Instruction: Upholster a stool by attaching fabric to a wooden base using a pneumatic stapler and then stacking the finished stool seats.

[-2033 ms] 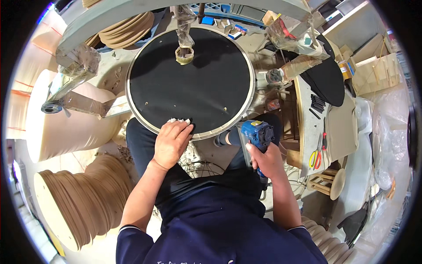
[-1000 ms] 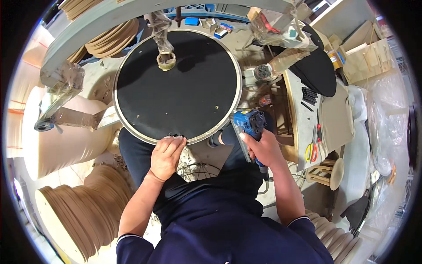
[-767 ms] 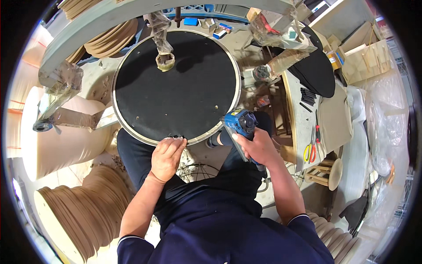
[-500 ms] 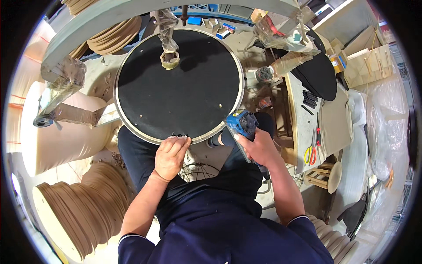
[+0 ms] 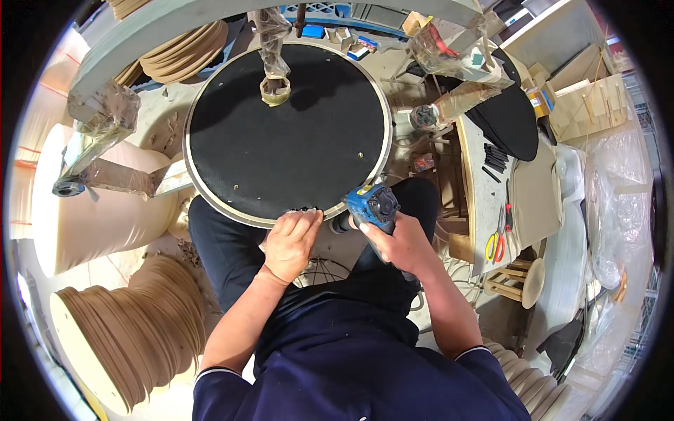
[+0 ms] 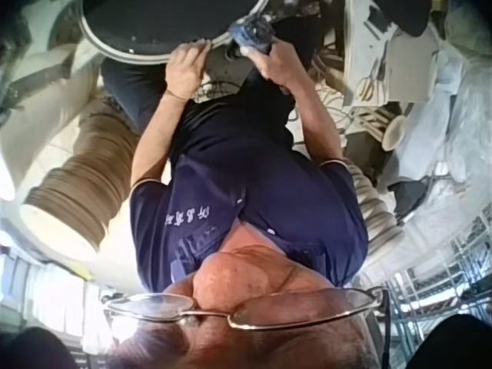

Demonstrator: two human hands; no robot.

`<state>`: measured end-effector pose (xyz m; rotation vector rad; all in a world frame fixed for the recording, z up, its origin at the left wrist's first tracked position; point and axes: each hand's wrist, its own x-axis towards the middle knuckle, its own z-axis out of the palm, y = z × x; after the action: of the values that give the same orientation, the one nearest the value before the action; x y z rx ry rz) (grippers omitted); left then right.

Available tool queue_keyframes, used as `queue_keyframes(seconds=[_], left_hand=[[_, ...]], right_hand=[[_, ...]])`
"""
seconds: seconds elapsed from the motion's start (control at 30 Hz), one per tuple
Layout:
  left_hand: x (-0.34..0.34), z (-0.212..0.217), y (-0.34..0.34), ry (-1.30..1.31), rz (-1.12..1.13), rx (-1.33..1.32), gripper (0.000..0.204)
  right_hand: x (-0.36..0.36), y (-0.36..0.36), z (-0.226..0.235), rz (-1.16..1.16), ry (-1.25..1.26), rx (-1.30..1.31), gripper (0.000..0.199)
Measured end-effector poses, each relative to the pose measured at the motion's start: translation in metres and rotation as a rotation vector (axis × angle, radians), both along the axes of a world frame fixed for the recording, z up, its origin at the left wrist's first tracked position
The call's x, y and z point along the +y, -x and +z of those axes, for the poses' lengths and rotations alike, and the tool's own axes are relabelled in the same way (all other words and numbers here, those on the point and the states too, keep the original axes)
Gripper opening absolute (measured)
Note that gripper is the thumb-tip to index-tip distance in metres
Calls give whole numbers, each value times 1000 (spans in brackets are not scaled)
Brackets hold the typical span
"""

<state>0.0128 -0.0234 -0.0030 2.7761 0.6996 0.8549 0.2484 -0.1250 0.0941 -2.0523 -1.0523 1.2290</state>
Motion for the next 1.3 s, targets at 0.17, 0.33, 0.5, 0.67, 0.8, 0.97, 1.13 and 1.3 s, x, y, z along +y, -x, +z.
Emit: queue_keyframes(seconds=[0.17, 0.33, 0.5, 0.67, 0.8, 0.97, 1.13, 1.3], left_hand=[[-5, 2, -10, 18, 1, -9, 47], [-7, 3, -13, 31, -16, -19, 49], [-11, -9, -16, 48, -73, 9, 49], [-4, -9, -10, 144, -141, -35, 44], [12, 9, 17, 151, -34, -120, 50], [18, 8, 49, 71, 41, -39, 44], [9, 12, 38, 61, 23, -30, 47], [6, 12, 28, 78, -5, -48, 45]], right_hand=[[1, 5, -2, 31, 26, -5, 42], [5, 13, 9, 47, 22, -46, 42], [1, 17, 8, 54, 38, -63, 41], [-1, 13, 0, 6, -25, -54, 39], [2, 3, 5, -107, 97, 63, 39], [8, 3, 17, -114, 82, -25, 32], [6, 9, 15, -103, 75, 50, 31], [4, 6, 11, -109, 41, -15, 30]])
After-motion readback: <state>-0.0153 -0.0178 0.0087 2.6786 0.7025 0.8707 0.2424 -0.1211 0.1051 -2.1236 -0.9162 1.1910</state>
